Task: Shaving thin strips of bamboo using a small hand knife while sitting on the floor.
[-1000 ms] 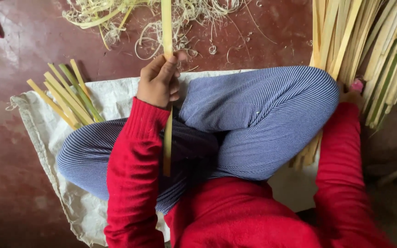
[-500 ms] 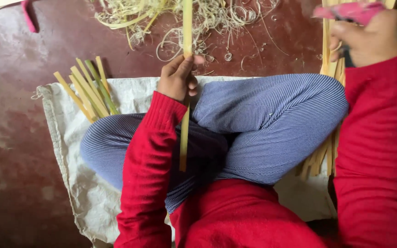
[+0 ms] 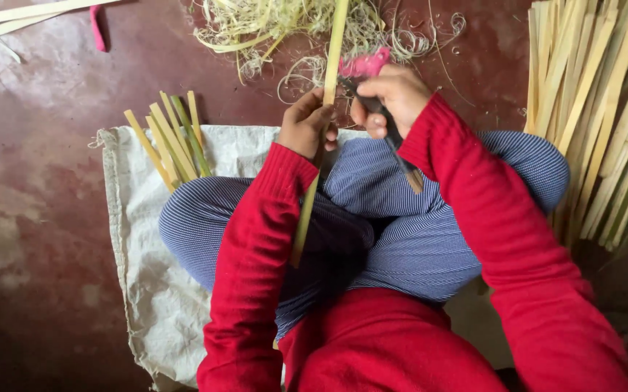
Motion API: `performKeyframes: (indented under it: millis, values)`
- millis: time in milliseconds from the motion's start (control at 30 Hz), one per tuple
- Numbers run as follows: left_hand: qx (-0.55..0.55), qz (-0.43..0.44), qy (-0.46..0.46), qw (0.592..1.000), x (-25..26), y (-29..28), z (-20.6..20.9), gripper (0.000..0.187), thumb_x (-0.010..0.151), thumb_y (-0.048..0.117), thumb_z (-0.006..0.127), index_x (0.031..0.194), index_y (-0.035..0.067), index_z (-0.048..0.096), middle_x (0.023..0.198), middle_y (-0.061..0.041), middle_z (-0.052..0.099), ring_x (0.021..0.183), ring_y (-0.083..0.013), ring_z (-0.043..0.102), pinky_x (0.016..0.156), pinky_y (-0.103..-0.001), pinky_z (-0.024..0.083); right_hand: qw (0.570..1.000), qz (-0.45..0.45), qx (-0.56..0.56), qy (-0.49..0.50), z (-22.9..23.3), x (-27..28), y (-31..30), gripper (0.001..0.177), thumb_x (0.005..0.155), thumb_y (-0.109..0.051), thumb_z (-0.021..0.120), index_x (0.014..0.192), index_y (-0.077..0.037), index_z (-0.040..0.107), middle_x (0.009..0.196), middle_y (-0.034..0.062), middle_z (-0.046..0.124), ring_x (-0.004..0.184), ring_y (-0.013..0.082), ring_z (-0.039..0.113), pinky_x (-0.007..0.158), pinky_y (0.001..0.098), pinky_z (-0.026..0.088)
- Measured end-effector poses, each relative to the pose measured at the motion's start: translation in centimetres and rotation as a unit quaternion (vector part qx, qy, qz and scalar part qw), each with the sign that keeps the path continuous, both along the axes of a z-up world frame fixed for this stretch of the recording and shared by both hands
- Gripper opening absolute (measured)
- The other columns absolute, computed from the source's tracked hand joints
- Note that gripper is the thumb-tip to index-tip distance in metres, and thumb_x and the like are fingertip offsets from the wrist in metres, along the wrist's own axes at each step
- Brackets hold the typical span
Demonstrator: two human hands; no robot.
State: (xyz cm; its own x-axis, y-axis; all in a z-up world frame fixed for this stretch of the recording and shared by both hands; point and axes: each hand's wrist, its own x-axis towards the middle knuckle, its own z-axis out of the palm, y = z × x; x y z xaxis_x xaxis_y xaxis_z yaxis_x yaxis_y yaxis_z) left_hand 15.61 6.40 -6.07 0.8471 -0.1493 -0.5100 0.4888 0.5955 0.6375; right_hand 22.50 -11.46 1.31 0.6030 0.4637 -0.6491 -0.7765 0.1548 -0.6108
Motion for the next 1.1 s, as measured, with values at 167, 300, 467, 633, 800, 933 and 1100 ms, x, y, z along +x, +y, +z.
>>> performKeyframes:
  millis: [167, 300, 467, 633, 800, 933, 1100]
  values:
    - [0.049, 0.082, 0.006, 0.995, 0.5, -2.1, -0.4, 0.022, 0.086, -0.002, 0.059, 0.105, -0.007, 0.068, 0.069, -0.018, 0.059, 0.048, -0.0191, 0.058, 0.034, -0.027, 0.043, 0.998, 0.063, 0.016, -0.002, -1.6, -0.2, -0.4, 0.019, 0.093, -0.008, 0.056, 0.08, 0.006, 0.056, 0.058, 0.0222, 0.056, 0.037, 0.0095, 0.041, 0.032, 0.0254, 0.034]
    - [0.026, 0.087, 0.025, 0.996, 0.5, -2.1, -0.4, 0.032, 0.078, -0.001, 0.057, 0.106, -0.01, 0.069, 0.062, -0.021, 0.056, 0.048, -0.0208, 0.054, 0.037, -0.028, 0.041, 0.994, 0.086, 0.068, 0.02, -3.0, -0.4, -0.5, 0.004, 0.094, -0.002, 0.057, 0.095, 0.002, 0.056, 0.063, 0.0193, 0.057, 0.039, 0.0084, 0.043, 0.031, 0.0238, 0.035]
    - [0.053, 0.08, 0.013, 0.995, 0.1, -2.3, -0.5, 0.036, 0.078, -0.001, 0.056, 0.109, -0.01, 0.071, 0.061, -0.021, 0.057, 0.051, -0.0208, 0.055, 0.039, -0.028, 0.044, 0.993, 0.083, 0.088, 0.01, -4.2, -0.1, -1.0, 0.003, 0.097, 0.0, 0.059, 0.1, 0.0, 0.059, 0.067, 0.017, 0.058, 0.041, 0.0063, 0.042, 0.032, 0.0215, 0.036]
    - [0.024, 0.016, -0.039, 0.999, -0.3, -1.7, -0.3, 0.009, 0.096, -0.005, 0.059, 0.101, -0.005, 0.066, 0.062, -0.002, 0.053, 0.048, -0.0078, 0.043, 0.042, -0.021, 0.033, 0.988, 0.083, 0.122, 0.036, -4.4, 0.5, -1.6, 0.014, 0.1, 0.002, 0.054, 0.114, 0.0, 0.059, 0.072, 0.0099, 0.064, 0.042, 0.0071, 0.044, 0.031, 0.0219, 0.035]
    - [0.089, 0.005, -0.056, 0.994, -0.5, -1.9, 0.7, 0.008, 0.095, -0.002, 0.06, 0.099, -0.003, 0.067, 0.06, 0.0, 0.053, 0.048, -0.0072, 0.043, 0.042, -0.021, 0.036, 0.99, 0.077, 0.117, 0.027, -4.5, 0.2, -1.7, 0.012, 0.101, 0.002, 0.054, 0.11, -0.001, 0.061, 0.07, 0.0076, 0.063, 0.042, 0.0057, 0.044, 0.032, 0.0211, 0.036]
    - [0.014, 0.025, -0.084, 0.996, -0.9, -2.0, -1.0, 0.024, 0.093, -0.008, 0.055, 0.115, -0.007, 0.062, 0.073, -0.007, 0.057, 0.054, -0.0094, 0.046, 0.045, -0.022, 0.037, 0.97, 0.125, 0.207, 0.025, -5.6, -0.1, -1.9, 0.028, 0.102, 0.0, 0.054, 0.13, -0.005, 0.056, 0.071, 0.0036, 0.062, 0.043, 0.004, 0.042, 0.031, 0.0194, 0.035]
    - [0.079, 0.0, -0.101, 0.992, -0.9, -1.9, -0.2, 0.028, 0.096, -0.002, 0.061, 0.123, -0.007, 0.064, 0.067, -0.003, 0.057, 0.05, -0.0074, 0.045, 0.042, -0.021, 0.037, 0.978, 0.11, 0.168, 0.051, -4.9, 0.2, -2.1, 0.027, 0.102, 0.001, 0.052, 0.126, -0.006, 0.061, 0.072, 0.0066, 0.059, 0.043, 0.0046, 0.039, 0.032, 0.0199, 0.032]
